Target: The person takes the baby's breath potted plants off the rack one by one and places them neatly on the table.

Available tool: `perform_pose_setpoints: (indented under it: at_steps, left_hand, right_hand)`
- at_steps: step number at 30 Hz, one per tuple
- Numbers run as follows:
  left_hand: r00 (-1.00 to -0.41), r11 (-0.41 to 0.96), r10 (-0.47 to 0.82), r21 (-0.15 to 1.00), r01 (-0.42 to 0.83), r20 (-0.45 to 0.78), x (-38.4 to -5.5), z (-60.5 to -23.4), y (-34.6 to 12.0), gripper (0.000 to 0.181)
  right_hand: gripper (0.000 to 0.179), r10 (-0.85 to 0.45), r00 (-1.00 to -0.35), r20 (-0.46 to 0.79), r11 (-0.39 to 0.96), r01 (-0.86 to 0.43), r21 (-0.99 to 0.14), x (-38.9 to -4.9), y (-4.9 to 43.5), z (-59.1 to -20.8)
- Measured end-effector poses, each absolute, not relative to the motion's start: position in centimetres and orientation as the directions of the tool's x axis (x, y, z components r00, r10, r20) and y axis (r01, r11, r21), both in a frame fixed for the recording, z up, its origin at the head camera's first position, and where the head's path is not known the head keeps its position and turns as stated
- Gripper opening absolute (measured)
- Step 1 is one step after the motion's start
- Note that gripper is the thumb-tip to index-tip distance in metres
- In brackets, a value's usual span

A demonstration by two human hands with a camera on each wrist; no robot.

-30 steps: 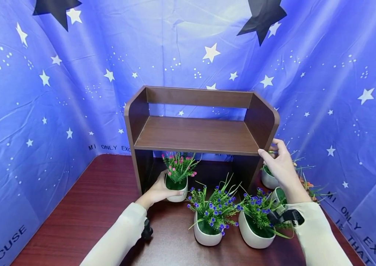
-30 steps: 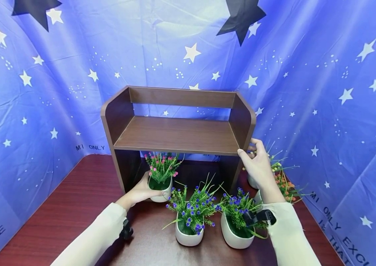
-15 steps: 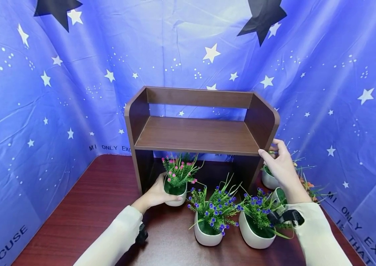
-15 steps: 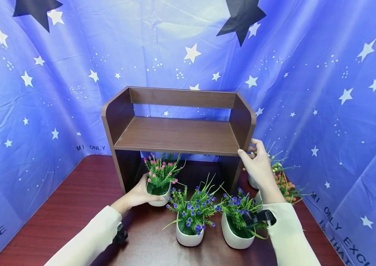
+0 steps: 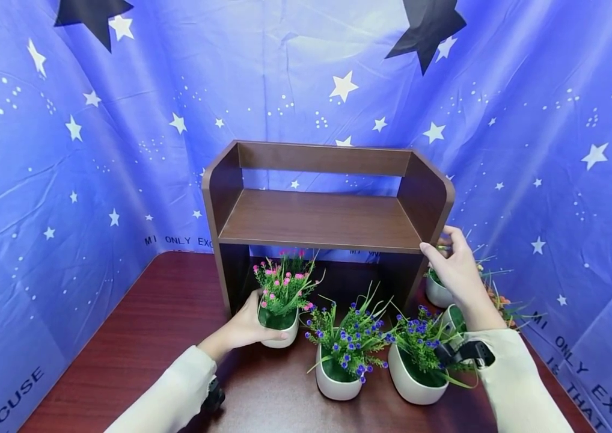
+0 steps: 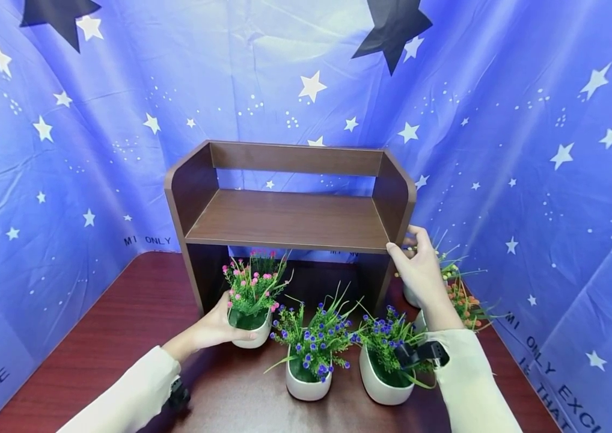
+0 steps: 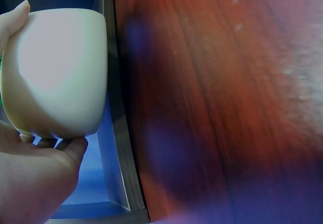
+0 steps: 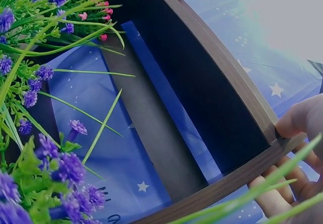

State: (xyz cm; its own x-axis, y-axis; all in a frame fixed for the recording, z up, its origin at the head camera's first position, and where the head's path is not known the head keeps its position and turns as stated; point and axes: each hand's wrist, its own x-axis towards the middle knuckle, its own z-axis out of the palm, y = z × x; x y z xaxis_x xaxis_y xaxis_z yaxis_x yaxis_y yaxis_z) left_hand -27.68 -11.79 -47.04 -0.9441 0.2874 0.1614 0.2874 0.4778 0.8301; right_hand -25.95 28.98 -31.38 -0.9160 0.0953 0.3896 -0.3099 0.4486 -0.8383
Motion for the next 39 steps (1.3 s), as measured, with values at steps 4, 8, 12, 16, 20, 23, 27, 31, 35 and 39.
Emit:
perform_pose_setpoints:
  at_steps: [4,8,12,16,20,23,27,31,35,39]
  left_hand:
    - [-0.943,0.484,0.3,0.829,0.279,0.142,-26.8,-46.9,-12.0,0.122]
    - [-0.942,0.487,0.312,0.83,0.272,0.125,-26.1,-46.8,-12.3,0.122]
    - [-0.939,0.482,0.319,0.832,0.275,0.126,-25.4,-46.7,-12.5,0.121]
    - [-0.94,0.486,0.32,0.83,0.273,0.122,-25.0,-46.7,-12.7,0.12]
    - [-0.941,0.489,0.319,0.83,0.268,0.115,-24.3,-46.7,-13.0,0.117]
    - [-0.939,0.482,0.323,0.833,0.271,0.119,-23.8,-46.7,-13.3,0.115]
    - [-0.932,0.461,0.331,0.837,0.296,0.148,-23.3,-46.9,-13.6,0.114]
    - [-0.927,0.446,0.336,0.839,0.312,0.166,-22.9,-47.1,-14.0,0.112]
    - [-0.919,0.434,0.348,0.838,0.331,0.183,-22.4,-47.5,-14.4,0.11]
    - [-0.918,0.435,0.348,0.834,0.339,0.192,-22.0,-47.9,-14.8,0.11]
  right_hand:
    - [0.056,0.1,-0.92,0.379,0.445,-0.299,-0.844,-25.8,29.0,-31.5]
    - [0.056,0.093,-0.921,0.379,0.444,-0.302,-0.844,-25.9,29.0,-31.5]
    - [0.056,0.093,-0.919,0.382,0.449,-0.304,-0.84,-25.9,29.0,-31.4]
    - [0.056,0.1,-0.917,0.387,0.452,-0.304,-0.839,-25.8,29.0,-31.3]
    - [0.056,0.095,-0.916,0.39,0.445,-0.312,-0.84,-25.8,28.9,-31.3]
    - [0.055,0.094,-0.917,0.388,0.45,-0.308,-0.838,-25.7,28.8,-31.3]
    - [0.055,0.1,-0.916,0.388,0.456,-0.304,-0.836,-25.6,28.8,-31.2]
    - [0.054,0.093,-0.916,0.39,0.448,-0.311,-0.838,-25.7,28.9,-31.2]
    - [0.055,0.082,-0.92,0.383,0.438,-0.312,-0.843,-25.6,28.9,-31.2]
    - [0.055,0.08,-0.92,0.383,0.437,-0.313,-0.843,-25.6,28.9,-31.1]
